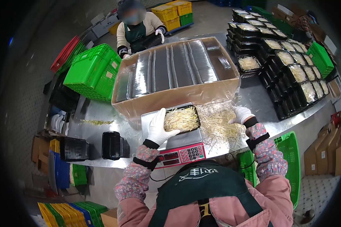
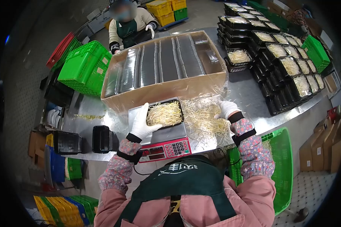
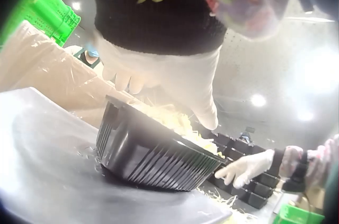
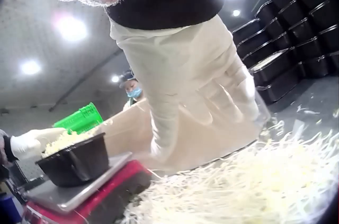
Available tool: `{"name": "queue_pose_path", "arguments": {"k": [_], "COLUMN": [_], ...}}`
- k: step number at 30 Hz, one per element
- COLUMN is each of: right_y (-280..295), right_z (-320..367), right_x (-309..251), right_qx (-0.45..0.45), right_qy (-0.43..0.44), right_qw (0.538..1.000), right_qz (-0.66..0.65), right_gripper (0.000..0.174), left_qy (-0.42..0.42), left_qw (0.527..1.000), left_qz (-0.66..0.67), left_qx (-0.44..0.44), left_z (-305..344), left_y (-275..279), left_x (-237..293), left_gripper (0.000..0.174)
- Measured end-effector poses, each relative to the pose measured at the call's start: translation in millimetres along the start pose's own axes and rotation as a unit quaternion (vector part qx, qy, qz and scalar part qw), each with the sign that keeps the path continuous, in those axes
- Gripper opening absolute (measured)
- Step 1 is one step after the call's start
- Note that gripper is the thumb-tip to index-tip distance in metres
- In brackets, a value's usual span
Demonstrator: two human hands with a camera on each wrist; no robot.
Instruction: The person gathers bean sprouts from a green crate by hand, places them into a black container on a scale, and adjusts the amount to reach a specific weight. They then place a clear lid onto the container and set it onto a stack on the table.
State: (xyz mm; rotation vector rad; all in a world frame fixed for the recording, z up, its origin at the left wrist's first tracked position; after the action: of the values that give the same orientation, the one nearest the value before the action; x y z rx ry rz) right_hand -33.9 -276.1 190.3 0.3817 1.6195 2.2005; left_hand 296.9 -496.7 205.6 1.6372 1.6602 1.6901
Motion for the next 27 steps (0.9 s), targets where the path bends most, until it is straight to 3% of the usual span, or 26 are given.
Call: {"name": "queue_pose_path", "arguments": {"k": [2, 3, 4, 6, 8, 9, 10, 13, 14, 18, 19, 20, 21, 23, 24, 25, 27], "right_y": [30.6, 30.4, 24.8, 22.5, 8.1, 7.4, 5.9, -1.5, 2.3, 9.6, 21.6, 36.8, 41.9, 70.4, 70.7, 74.0, 94.9], "right_z": [10.1, 3.8, -4.3, -19.3, -26.8, -29.2, -30.6, -42.2, -43.8, -48.0, -39.8, -34.7, -42.8, -57.3, -82.0, -104.4, -139.1], "right_x": [-33.7, -52.6, -73.2, -127.6, -176.9, -192.7, -203.8, -220.5, -220.0, -201.5, -194.4, -182.8, -171.2, -130.9, -105.9, -79.5, -25.9], "right_qx": [0.04, 0.159, 0.275, 0.342, 0.318, 0.245, 0.169, 0.128, 0.118, 0.099, 0.088, 0.102, 0.149, 0.239, 0.314, 0.381, 0.42], "right_qy": [0.019, 0.072, 0.124, 0.235, 0.264, 0.223, 0.177, 0.126, 0.123, 0.18, 0.217, 0.236, 0.24, 0.187, 0.162, 0.129, 0.025], "right_qw": [0.997, 0.976, 0.936, 0.876, 0.878, 0.908, 0.932, 0.958, 0.954, 0.936, 0.923, 0.917, 0.91, 0.883, 0.868, 0.853, 0.87], "right_qz": [-0.069, -0.127, -0.182, -0.245, -0.241, -0.256, -0.268, -0.223, -0.248, -0.285, -0.306, -0.303, -0.305, -0.359, -0.35, -0.332, -0.257], "right_gripper": [0.075, 0.074, 0.074, 0.076, 0.078, 0.082, 0.086, 0.096, 0.096, 0.093, 0.091, 0.086, 0.082, 0.066, 0.06, 0.058, 0.064], "left_qy": [-0.008, -0.024, -0.04, -0.071, -0.054, -0.018, -0.033, -0.079, -0.027, -0.079, -0.056, -0.032, -0.029, -0.034, -0.013, -0.006, 0.012], "left_qw": [1.0, 1.0, 0.999, 0.996, 0.997, 0.997, 0.998, 0.977, 0.977, 0.964, 0.973, 0.993, 0.994, 0.998, 0.996, 0.998, 1.0], "left_qz": [0.001, -0.002, -0.005, -0.021, -0.024, -0.009, -0.001, -0.186, -0.189, -0.224, -0.175, -0.023, -0.008, -0.029, -0.018, -0.006, 0.003], "left_qx": [-0.005, -0.02, -0.035, -0.042, -0.056, -0.08, -0.051, -0.064, -0.098, -0.121, -0.141, -0.108, -0.103, -0.052, -0.081, -0.058, -0.024], "left_z": [-6.0, -11.0, -16.0, -23.2, -26.6, -31.9, -33.0, -38.0, -43.7, -45.3, -44.3, -41.7, -39.9, -28.6, -25.4, -22.6, -15.9], "left_y": [-4.4, -11.0, -17.1, -38.2, -50.9, -46.6, -50.1, -67.4, -70.1, -76.2, -61.6, -52.2, -44.6, -34.1, -34.1, -28.2, -15.6], "left_x": [4.7, 12.0, 19.2, 20.6, 12.6, 20.6, 18.8, -1.8, -4.3, -1.7, 10.7, 14.0, 18.7, 29.8, 26.7, 30.3, 38.1], "left_gripper": [0.107, 0.106, 0.104, 0.092, 0.082, 0.071, 0.049, 0.041, 0.043, 0.045, 0.048, 0.054, 0.06, 0.077, 0.093, 0.087, 0.082]}}
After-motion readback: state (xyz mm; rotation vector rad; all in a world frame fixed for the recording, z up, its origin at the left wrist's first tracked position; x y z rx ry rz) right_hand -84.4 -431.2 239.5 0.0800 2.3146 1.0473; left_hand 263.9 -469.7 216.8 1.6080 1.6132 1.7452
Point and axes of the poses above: each hand's wrist, its own z-axis away from the middle knuckle, its own y-axis out of the back of the hand, x = y × z, the point moved 2 cm from there along -z, towards the middle knuckle, and after that the axes turned 6 degrees about z, right-handed, at the moved point
